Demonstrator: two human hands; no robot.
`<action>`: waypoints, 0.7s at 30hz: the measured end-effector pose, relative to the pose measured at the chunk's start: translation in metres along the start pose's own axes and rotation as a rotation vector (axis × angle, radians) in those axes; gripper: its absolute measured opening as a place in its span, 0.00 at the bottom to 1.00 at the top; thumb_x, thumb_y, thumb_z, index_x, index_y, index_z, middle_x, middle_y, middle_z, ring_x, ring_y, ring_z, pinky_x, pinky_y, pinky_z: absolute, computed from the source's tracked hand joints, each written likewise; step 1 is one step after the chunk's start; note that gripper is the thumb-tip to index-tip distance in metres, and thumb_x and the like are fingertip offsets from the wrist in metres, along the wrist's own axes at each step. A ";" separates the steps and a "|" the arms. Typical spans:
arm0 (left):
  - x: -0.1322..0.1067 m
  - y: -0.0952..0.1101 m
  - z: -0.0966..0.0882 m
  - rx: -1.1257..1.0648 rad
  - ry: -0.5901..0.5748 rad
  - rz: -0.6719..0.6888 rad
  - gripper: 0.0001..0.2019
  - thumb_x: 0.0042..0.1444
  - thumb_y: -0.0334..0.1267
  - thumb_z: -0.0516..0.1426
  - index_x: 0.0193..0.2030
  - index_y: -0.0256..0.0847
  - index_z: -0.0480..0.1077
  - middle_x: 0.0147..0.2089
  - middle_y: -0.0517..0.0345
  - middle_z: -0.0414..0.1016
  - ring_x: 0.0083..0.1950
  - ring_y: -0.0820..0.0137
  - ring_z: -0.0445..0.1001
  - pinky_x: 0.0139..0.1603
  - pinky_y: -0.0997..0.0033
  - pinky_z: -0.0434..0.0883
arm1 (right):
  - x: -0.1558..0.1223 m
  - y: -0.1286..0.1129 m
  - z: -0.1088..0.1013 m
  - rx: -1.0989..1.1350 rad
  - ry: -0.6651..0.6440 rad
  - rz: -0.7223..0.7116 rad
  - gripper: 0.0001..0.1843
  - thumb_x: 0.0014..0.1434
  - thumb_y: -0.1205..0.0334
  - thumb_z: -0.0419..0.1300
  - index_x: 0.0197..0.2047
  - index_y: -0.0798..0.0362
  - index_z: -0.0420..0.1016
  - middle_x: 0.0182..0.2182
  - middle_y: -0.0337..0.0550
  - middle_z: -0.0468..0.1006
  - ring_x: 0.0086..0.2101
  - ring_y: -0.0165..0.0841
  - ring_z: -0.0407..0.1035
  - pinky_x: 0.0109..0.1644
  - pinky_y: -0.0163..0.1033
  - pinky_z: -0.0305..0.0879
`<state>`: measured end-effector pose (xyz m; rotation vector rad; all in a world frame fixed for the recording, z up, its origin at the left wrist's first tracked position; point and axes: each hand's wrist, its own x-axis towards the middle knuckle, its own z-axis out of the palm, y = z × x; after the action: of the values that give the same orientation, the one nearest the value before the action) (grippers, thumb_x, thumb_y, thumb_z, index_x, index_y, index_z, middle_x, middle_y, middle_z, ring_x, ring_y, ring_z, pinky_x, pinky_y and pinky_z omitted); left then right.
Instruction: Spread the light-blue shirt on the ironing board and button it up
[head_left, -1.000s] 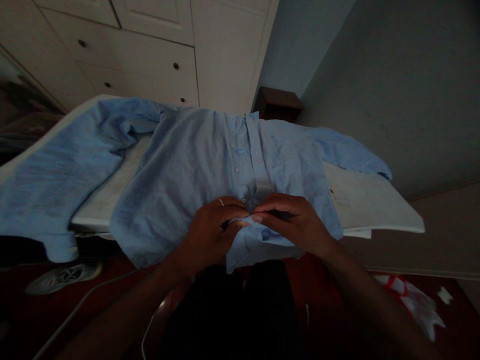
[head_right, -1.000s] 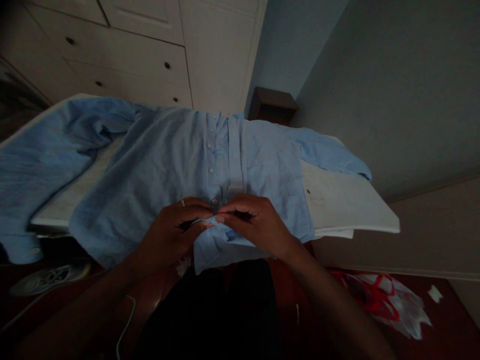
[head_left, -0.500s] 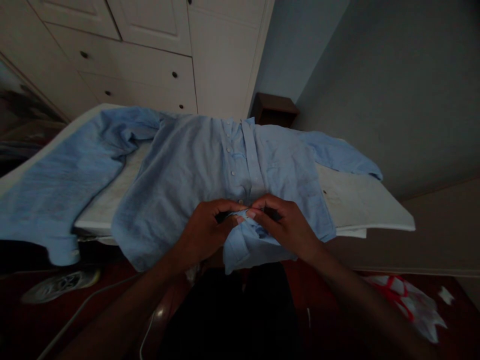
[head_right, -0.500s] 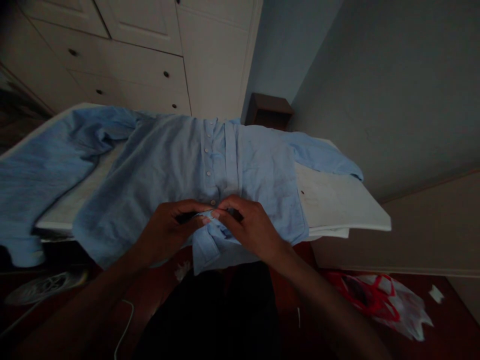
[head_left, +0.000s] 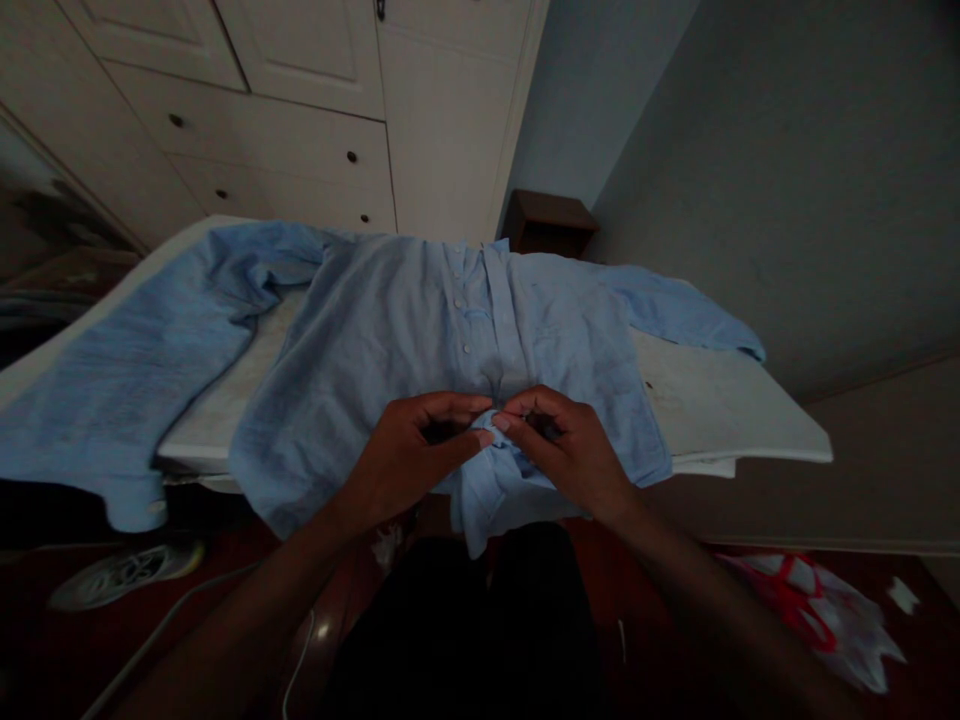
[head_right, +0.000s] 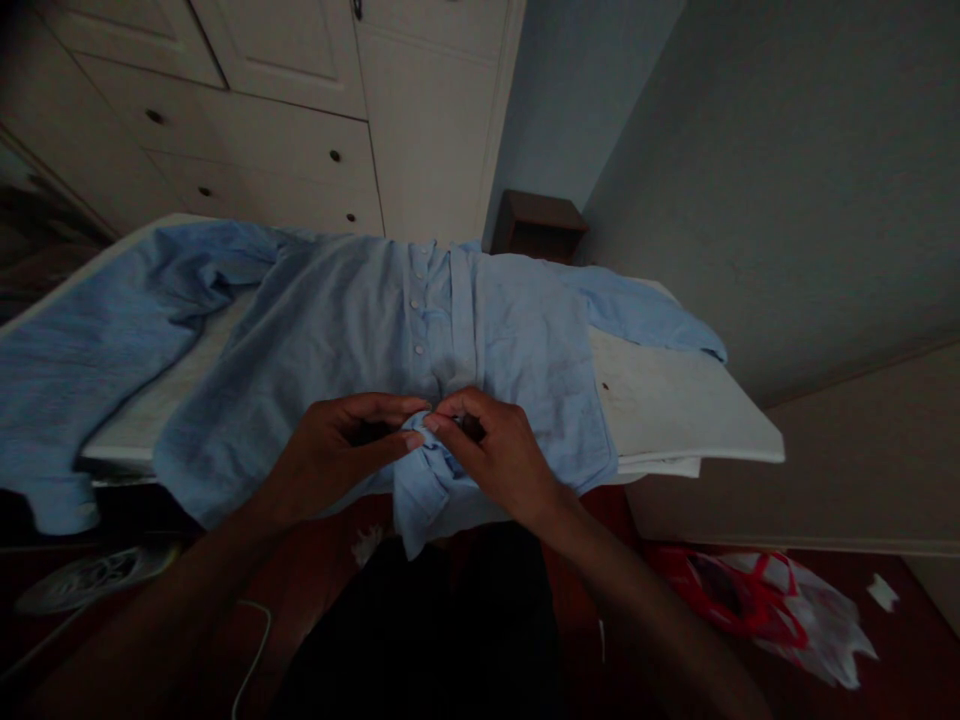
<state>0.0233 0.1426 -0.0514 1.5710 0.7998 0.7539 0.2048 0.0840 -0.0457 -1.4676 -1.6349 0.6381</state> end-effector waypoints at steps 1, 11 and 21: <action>0.000 -0.001 0.000 0.015 0.031 0.011 0.17 0.50 0.40 0.65 0.46 0.36 0.76 0.38 0.53 0.80 0.39 0.68 0.78 0.41 0.70 0.75 | 0.000 0.000 0.000 0.016 -0.001 0.009 0.10 0.61 0.55 0.60 0.35 0.54 0.74 0.25 0.36 0.72 0.24 0.23 0.64 0.26 0.30 0.59; 0.001 -0.006 0.001 0.109 0.108 0.153 0.08 0.49 0.34 0.62 0.38 0.36 0.75 0.35 0.56 0.80 0.36 0.71 0.78 0.38 0.73 0.75 | 0.002 -0.003 -0.004 0.161 -0.073 0.072 0.10 0.56 0.56 0.65 0.36 0.55 0.78 0.28 0.39 0.78 0.26 0.25 0.69 0.28 0.30 0.64; 0.000 -0.005 0.000 0.108 0.073 0.140 0.08 0.48 0.33 0.62 0.37 0.36 0.75 0.34 0.56 0.80 0.35 0.71 0.77 0.37 0.73 0.74 | 0.008 -0.002 -0.010 0.160 -0.207 0.073 0.09 0.56 0.59 0.65 0.38 0.54 0.81 0.28 0.39 0.78 0.26 0.25 0.68 0.26 0.29 0.61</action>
<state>0.0228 0.1437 -0.0563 1.7179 0.8009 0.8862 0.2122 0.0900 -0.0371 -1.3859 -1.6488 0.9674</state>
